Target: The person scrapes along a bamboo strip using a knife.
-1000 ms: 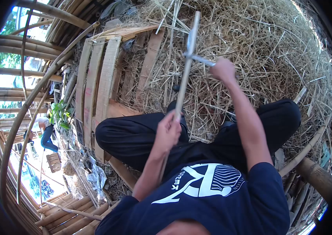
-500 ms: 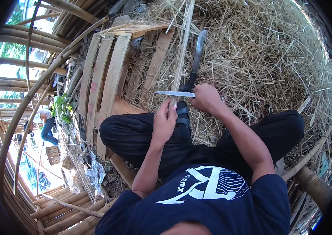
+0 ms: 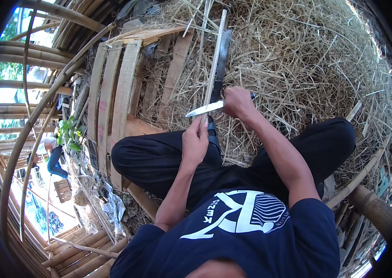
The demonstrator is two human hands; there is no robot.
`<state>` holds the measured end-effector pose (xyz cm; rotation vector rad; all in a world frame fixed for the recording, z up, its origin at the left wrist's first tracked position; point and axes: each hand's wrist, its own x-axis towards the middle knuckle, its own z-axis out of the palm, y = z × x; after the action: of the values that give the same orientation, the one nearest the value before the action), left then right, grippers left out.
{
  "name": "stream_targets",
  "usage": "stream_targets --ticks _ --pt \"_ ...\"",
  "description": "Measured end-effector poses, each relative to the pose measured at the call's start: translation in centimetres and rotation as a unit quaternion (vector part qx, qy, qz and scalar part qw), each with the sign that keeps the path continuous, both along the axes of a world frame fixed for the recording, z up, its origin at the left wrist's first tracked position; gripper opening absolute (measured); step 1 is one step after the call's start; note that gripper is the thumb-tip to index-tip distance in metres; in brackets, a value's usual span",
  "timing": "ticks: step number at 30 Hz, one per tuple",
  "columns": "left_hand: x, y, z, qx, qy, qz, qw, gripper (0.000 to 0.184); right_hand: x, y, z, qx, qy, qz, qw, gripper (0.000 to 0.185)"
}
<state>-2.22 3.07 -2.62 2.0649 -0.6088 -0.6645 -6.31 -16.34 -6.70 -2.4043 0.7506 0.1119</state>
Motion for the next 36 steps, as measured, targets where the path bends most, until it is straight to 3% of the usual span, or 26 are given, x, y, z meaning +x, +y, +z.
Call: stream_targets --ticks 3,5,7,11,16,19,22,25,27,33,36 --pt "-1.5 1.7 0.4 0.011 0.068 -0.021 0.997 0.025 -0.3 -5.5 -2.8 0.005 0.068 -0.106 0.992 0.022" --pt "-3.7 2.9 2.0 -0.015 0.132 0.004 0.991 0.025 -1.1 -8.1 -4.2 -0.056 0.021 -0.191 0.98 0.023" --pt "-4.6 3.9 3.1 -0.009 0.191 0.022 0.981 0.026 -1.3 -8.2 -4.1 -0.063 0.043 -0.179 0.981 0.023" --pt "-5.5 6.3 3.7 -0.01 0.213 0.028 0.977 0.027 -1.6 -8.6 -5.8 -0.093 0.029 -0.163 0.982 0.023" --pt "-7.1 9.4 4.8 0.008 0.257 0.038 0.966 0.03 -1.2 -7.9 -6.6 -0.071 0.093 -0.119 0.986 0.03" --pt "-7.8 11.2 6.3 0.034 0.271 0.035 0.961 0.028 -2.9 -10.1 -6.2 -0.058 0.104 -0.197 0.973 0.034" --pt "-7.6 11.8 7.8 0.013 0.316 0.047 0.948 0.028 -1.9 -11.1 -5.3 -0.107 0.08 -0.182 0.974 0.038" --pt "-7.1 12.2 6.6 0.027 0.287 0.025 0.957 0.029 -1.7 -10.2 -3.6 -0.116 0.059 -0.188 0.973 0.034" --pt "-6.6 12.2 6.5 0.018 0.296 0.026 0.955 0.029 -2.0 -8.8 -2.2 -0.044 0.079 -0.193 0.977 0.031" --pt "-4.3 11.7 3.6 -0.006 0.34 -0.002 0.94 0.031 -1.4 -7.2 -1.2 0.01 -0.021 -0.198 0.98 0.032" --pt "-3.2 9.6 3.4 -0.019 0.24 -0.08 0.967 0.035 -1.6 -7.6 0.4 0.038 0.023 -0.202 0.978 0.033"
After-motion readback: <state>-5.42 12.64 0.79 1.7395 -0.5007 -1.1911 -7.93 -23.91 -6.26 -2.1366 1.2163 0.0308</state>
